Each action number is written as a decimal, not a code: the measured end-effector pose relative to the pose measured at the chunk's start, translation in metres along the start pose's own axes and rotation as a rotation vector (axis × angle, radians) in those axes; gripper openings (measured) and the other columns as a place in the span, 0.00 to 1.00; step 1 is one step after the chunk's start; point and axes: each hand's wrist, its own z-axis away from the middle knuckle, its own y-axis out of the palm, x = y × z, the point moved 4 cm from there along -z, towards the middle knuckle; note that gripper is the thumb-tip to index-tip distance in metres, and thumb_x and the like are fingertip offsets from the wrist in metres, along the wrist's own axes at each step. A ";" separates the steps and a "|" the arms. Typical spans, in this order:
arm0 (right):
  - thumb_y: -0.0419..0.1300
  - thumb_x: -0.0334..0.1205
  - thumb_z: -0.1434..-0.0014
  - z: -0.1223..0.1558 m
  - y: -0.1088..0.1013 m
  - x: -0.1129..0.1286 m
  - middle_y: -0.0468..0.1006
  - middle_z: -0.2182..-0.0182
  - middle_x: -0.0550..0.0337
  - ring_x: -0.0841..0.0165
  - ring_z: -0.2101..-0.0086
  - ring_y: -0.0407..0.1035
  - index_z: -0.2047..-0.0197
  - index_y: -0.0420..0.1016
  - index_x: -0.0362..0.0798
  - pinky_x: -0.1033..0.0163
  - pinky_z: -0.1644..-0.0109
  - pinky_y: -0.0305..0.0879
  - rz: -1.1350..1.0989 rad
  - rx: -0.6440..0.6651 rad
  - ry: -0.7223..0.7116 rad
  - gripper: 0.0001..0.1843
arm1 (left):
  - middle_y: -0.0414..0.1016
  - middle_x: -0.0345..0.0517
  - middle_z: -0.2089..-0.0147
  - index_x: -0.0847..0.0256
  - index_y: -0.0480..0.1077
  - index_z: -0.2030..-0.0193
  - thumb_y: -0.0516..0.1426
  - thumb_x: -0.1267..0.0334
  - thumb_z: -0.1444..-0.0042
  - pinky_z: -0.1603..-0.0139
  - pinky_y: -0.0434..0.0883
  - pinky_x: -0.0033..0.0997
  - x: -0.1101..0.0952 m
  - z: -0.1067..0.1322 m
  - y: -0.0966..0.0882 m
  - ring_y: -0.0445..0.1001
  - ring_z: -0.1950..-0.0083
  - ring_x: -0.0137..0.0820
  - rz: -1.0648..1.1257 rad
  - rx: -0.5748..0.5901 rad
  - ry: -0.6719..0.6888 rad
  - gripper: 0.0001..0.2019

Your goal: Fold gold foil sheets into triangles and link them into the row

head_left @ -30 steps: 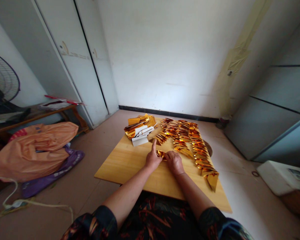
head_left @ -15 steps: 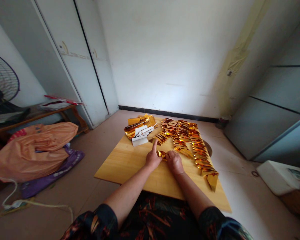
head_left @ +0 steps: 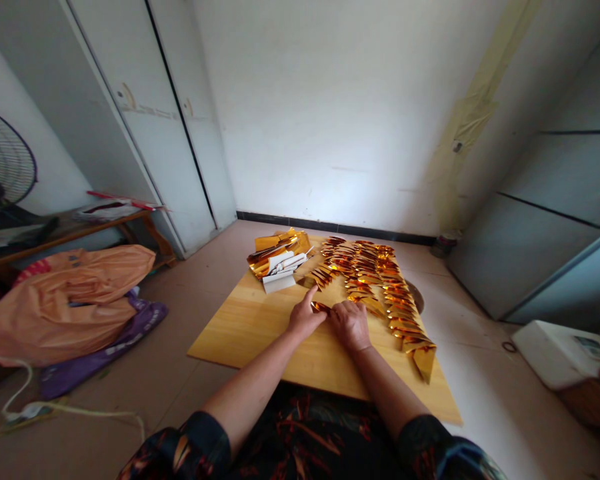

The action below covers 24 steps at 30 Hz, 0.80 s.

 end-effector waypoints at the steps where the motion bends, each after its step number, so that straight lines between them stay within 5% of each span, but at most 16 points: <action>1: 0.51 0.37 0.37 0.000 -0.001 0.001 0.71 0.76 0.60 0.70 0.70 0.62 0.74 0.71 0.47 0.62 0.59 0.46 0.015 -0.004 -0.012 0.15 | 0.77 0.44 0.59 0.56 0.58 0.36 0.61 0.62 0.54 0.61 0.68 0.27 0.000 0.000 -0.001 0.74 0.62 0.32 0.016 -0.009 -0.002 0.36; 13: 0.54 0.35 0.39 -0.001 -0.004 0.005 0.71 0.76 0.61 0.69 0.70 0.60 0.73 0.72 0.48 0.60 0.57 0.45 0.089 -0.011 -0.094 0.12 | 0.76 0.42 0.64 0.63 0.69 0.46 0.54 0.77 0.56 0.62 0.68 0.24 0.010 -0.012 0.001 0.72 0.65 0.28 0.135 -0.073 0.033 0.27; 24: 0.55 0.40 0.39 0.010 -0.015 -0.009 0.75 0.68 0.58 0.67 0.64 0.65 0.62 0.72 0.48 0.61 0.55 0.48 -0.077 -0.090 -0.027 0.06 | 0.70 0.36 0.74 0.65 0.67 0.44 0.58 0.75 0.57 0.74 0.61 0.22 0.024 -0.022 0.004 0.65 0.76 0.23 0.532 -0.138 -0.099 0.29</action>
